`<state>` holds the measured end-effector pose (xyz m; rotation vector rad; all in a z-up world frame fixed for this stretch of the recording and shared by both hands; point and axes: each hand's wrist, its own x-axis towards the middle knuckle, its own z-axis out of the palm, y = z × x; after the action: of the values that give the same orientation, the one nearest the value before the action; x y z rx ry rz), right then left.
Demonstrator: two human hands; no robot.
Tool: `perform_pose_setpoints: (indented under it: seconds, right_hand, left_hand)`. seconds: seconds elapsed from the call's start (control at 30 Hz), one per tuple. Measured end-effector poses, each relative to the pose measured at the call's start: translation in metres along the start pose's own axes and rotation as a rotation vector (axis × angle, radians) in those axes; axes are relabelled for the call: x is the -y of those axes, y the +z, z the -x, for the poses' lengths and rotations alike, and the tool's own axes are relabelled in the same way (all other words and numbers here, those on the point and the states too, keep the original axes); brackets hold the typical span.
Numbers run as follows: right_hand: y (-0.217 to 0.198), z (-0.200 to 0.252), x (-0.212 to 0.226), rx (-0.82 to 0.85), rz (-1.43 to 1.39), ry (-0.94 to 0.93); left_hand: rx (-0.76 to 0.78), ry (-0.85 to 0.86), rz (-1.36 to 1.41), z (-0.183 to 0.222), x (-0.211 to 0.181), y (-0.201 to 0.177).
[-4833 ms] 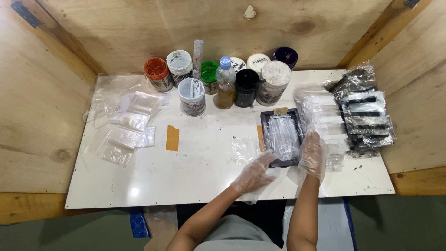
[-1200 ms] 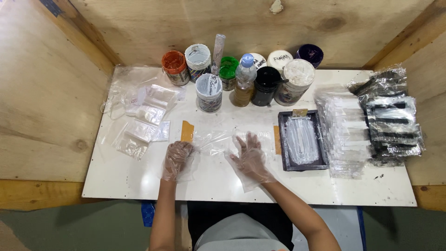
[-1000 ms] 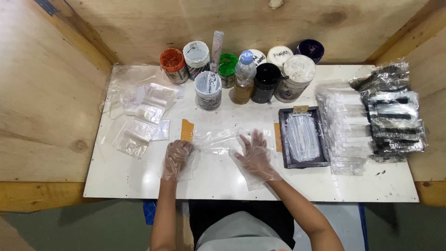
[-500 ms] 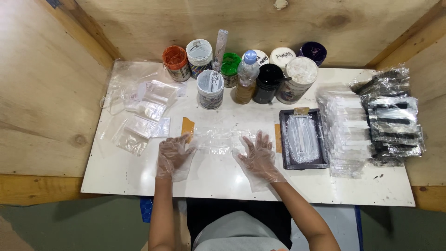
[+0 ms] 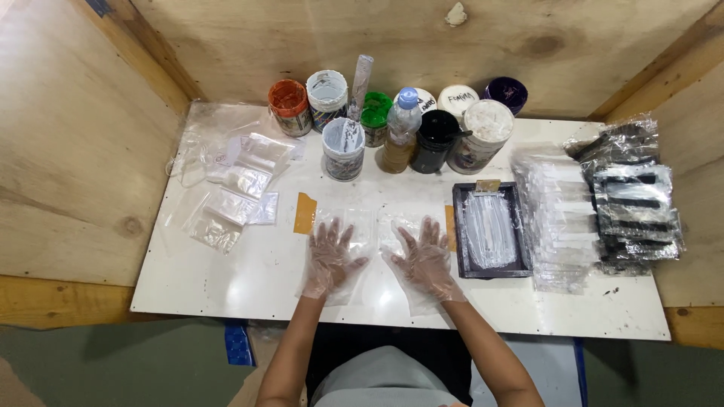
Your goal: A person puts on disposable gloves, arranges several small white strips into a black rectangular tray, and then uses a small spatula to spread a white paste or ink over the strips.
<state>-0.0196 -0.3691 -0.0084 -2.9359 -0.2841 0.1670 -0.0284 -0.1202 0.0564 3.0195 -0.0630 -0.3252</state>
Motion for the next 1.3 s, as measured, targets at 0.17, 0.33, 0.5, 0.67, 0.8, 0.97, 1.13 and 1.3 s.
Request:
perform_pose_setpoints:
  seconds: [0.17, 0.33, 0.5, 0.67, 0.8, 0.97, 1.13, 1.3]
  right_hand:
    - [0.022, 0.002, -0.01, -0.496, 0.023, -0.105]
    - [0.029, 0.005, -0.017, -0.438, 0.087, -0.053]
    - [-0.013, 0.006, -0.003, -0.207, -0.027, 0.044]
    - [-0.067, 0.005, 0.011, -0.166, -0.174, 0.155]
    - [-0.103, 0.018, 0.004, -0.679, -0.333, 0.111]
    - [-0.168, 0.036, -0.004, -0.804, -0.595, 0.314]
    - [-0.127, 0.068, -0.106, -0.82, -0.546, 0.383]
    - [-0.016, 0.07, -0.223, -0.793, -0.316, 0.282]
  left_hand:
    - [0.05, 0.005, -0.066, 0.005, 0.005, -0.007]
    - [0.054, -0.022, -0.016, 0.003, 0.013, -0.007]
    - [0.073, -0.093, -0.036, -0.003, 0.016, 0.001]
    - [-0.043, -0.045, 0.019, -0.008, -0.013, 0.006]
    - [-0.068, 0.081, 0.049, -0.019, -0.039, 0.038]
    - [-0.015, 0.126, 0.063, -0.027, -0.04, 0.055]
    - [-0.094, 0.06, 0.13, -0.019, -0.064, 0.018]
    - [-0.559, 0.472, 0.564, -0.006, -0.105, 0.0]
